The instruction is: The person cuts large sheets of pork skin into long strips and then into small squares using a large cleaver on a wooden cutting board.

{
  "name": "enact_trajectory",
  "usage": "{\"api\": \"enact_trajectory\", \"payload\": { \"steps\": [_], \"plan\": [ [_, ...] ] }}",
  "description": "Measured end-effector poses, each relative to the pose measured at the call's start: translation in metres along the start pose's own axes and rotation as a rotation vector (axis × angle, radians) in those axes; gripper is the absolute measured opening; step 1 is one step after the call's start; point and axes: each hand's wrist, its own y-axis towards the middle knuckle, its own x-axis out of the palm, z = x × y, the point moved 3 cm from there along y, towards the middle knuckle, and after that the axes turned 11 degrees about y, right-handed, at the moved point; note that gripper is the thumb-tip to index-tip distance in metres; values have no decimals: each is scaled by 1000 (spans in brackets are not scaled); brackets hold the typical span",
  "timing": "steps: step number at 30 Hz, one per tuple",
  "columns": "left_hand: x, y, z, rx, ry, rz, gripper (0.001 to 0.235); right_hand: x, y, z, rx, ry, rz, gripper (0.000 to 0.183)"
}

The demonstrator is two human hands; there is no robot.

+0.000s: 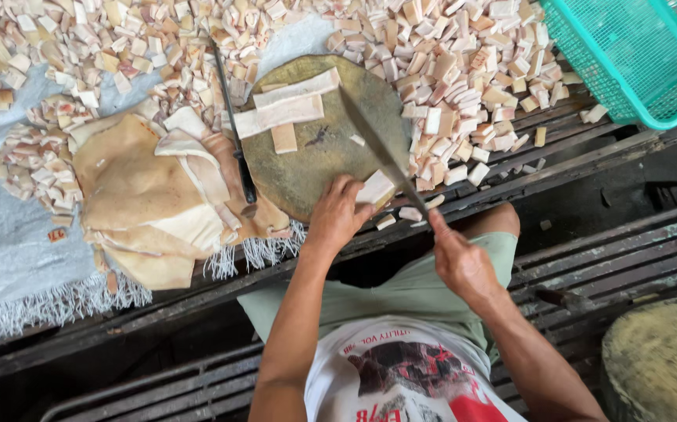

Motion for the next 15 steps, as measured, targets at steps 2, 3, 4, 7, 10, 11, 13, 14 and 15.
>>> {"api": "enact_trajectory", "payload": {
  "steps": [2,3,4,7,10,11,13,14,15],
  "plan": [
    [-5,-16,0,-7,0,-21,52,-17,-6,-6,-79,55,107,64],
    [-11,-18,-2,2,7,-22,55,-26,-5,-7,-127,81,175,63],
    [-16,-21,-4,12,23,-40,53,-33,-6,-9,-156,95,228,62],
    [-23,-36,-11,43,56,-72,48,-38,-12,-10,-219,93,339,58],
    [-24,-45,-16,103,108,-34,42,-16,-9,-7,-194,-7,223,58],
    [-21,-47,-15,127,133,-29,39,-3,-7,-5,-135,-47,72,59],
    [-16,-50,-15,158,185,-27,34,8,-8,-4,-46,-88,-88,61],
    [-12,-52,-15,166,211,-29,32,8,-9,-5,-16,-88,-96,61],
    [-11,-52,-16,175,242,-26,30,8,-9,-6,7,-87,-100,61]
  ]
}}
